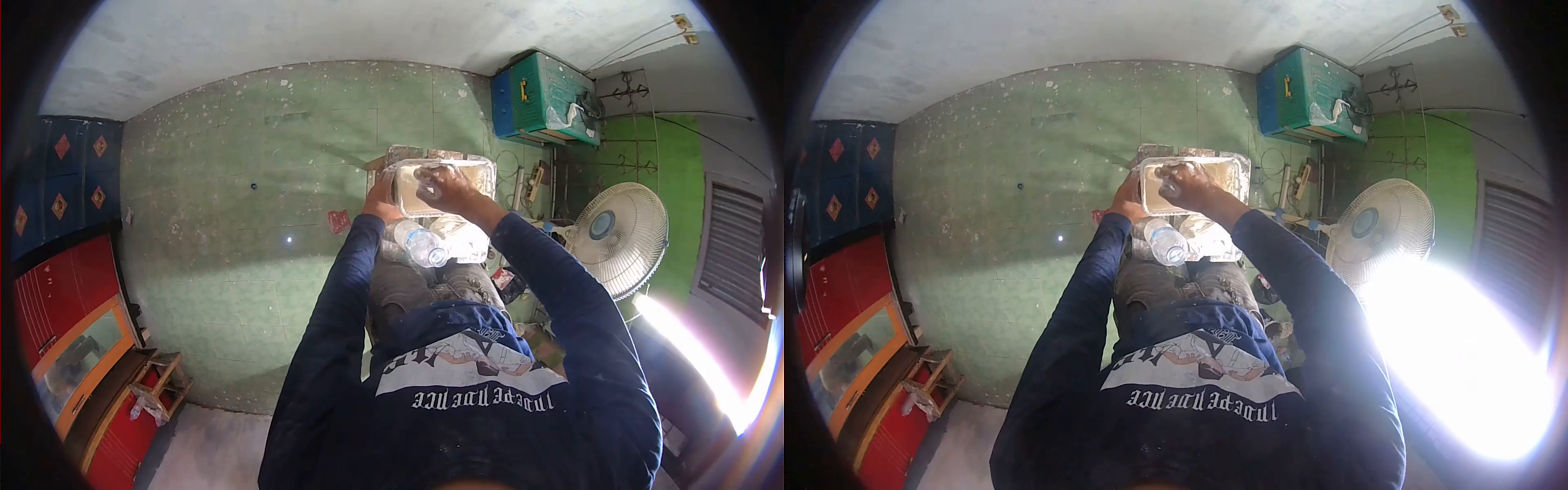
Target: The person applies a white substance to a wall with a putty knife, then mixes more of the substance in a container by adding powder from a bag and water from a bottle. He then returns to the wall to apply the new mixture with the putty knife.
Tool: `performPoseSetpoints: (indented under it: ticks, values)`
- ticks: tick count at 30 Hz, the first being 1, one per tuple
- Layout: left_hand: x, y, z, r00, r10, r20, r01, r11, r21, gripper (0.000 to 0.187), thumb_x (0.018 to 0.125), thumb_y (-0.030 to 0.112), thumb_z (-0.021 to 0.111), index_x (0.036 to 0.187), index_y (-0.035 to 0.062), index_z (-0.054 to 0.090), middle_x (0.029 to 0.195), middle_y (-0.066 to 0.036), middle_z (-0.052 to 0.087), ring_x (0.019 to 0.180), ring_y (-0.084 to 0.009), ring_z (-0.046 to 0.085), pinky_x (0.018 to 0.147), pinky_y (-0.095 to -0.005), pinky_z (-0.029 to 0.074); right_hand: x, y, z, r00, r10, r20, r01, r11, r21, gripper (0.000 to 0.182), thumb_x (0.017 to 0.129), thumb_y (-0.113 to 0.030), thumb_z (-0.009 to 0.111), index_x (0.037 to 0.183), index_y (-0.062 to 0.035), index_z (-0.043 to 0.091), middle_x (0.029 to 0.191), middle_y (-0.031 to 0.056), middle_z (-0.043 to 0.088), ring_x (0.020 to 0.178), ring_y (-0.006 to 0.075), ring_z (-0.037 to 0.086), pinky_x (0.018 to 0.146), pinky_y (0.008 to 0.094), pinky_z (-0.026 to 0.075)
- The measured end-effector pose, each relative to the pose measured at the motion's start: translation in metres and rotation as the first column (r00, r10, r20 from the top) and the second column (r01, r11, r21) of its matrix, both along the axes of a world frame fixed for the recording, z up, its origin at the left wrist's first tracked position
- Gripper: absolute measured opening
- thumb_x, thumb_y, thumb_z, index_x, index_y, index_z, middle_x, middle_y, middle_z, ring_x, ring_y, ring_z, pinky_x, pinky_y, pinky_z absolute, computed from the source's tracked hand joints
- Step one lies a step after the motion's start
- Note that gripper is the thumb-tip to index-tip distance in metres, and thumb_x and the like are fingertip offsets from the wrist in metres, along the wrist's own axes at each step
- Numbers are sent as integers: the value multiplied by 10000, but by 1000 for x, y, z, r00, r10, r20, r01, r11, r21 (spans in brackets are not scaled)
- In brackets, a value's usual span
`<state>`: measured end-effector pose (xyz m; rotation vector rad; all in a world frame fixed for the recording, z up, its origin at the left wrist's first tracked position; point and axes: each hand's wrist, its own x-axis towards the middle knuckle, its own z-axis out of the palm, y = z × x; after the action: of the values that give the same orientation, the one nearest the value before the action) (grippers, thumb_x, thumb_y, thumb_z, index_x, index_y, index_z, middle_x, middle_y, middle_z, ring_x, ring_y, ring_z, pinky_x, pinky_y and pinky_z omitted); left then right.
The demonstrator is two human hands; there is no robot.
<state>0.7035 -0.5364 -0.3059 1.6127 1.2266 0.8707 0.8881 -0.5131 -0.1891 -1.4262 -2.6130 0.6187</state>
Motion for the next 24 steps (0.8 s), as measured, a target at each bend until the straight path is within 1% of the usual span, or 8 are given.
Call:
performPoseSetpoints:
  ticks: [3,6,9,12,15,18,21,24]
  values:
    - [-1,1,13,996,20,89,-15,998,-66,860,535,247,860,1275,47,469,1258,-213,517,1170,-387,503,981,-411,436,1,4,5,998,37,-55,-38,999,-20,407,815,-304,681,1179,-133,617,1109,142,631,1055,332,583,944,440,462]
    - [-1,-1,12,998,23,64,-21,999,-41,863,546,220,855,1292,51,455,1287,-200,506,1194,-363,495,993,-396,430,2,2,14,986,-162,-31,154,971,-184,407,814,-303,686,1174,-127,617,1113,150,631,1049,338,593,906,431,488]
    - [-15,-15,22,985,80,151,-77,997,-27,875,554,196,841,1316,46,436,1311,-206,486,1223,-369,467,1019,-398,405,5,4,12,999,45,-22,-45,999,-21,414,811,-302,694,1171,-114,616,1112,158,633,1024,331,615,854,423,518]
    - [-32,-39,25,957,194,-215,-180,980,84,891,595,106,828,1372,44,396,1269,-174,513,1184,-324,507,987,-376,444,4,15,8,993,-104,-50,82,944,-319,423,819,-307,688,1182,-103,614,1181,148,608,1084,304,592,881,414,508]
    - [-52,-71,9,947,218,-235,-233,972,-39,856,634,62,776,1389,55,372,1283,-169,504,1188,-321,506,989,-391,440,4,8,12,999,-46,-18,40,965,-258,413,823,-293,688,1171,-83,617,1150,146,625,1041,299,613,867,400,516]
    - [-65,-111,9,966,237,-104,-241,970,-31,790,658,45,734,1373,63,397,1279,-164,511,1173,-295,522,972,-387,450,13,5,-10,996,73,-51,-68,994,89,402,814,-288,698,1148,-74,631,1135,136,637,1049,301,608,872,372,515]
    - [-75,-171,-14,914,383,-136,-403,896,-185,714,679,38,707,1338,66,434,1273,-144,527,1145,-268,543,935,-378,471,8,11,3,990,-137,-31,119,934,-336,448,823,-384,666,1165,-97,628,1177,121,622,1183,279,523,971,415,446]
    - [-80,-231,-42,831,547,-104,-503,657,-562,644,711,63,698,1310,44,463,1260,-141,550,1138,-253,555,929,-387,471,6,8,-1,999,-39,-6,38,991,-131,451,820,-387,667,1168,-104,624,1130,139,635,1115,297,567,962,423,448]
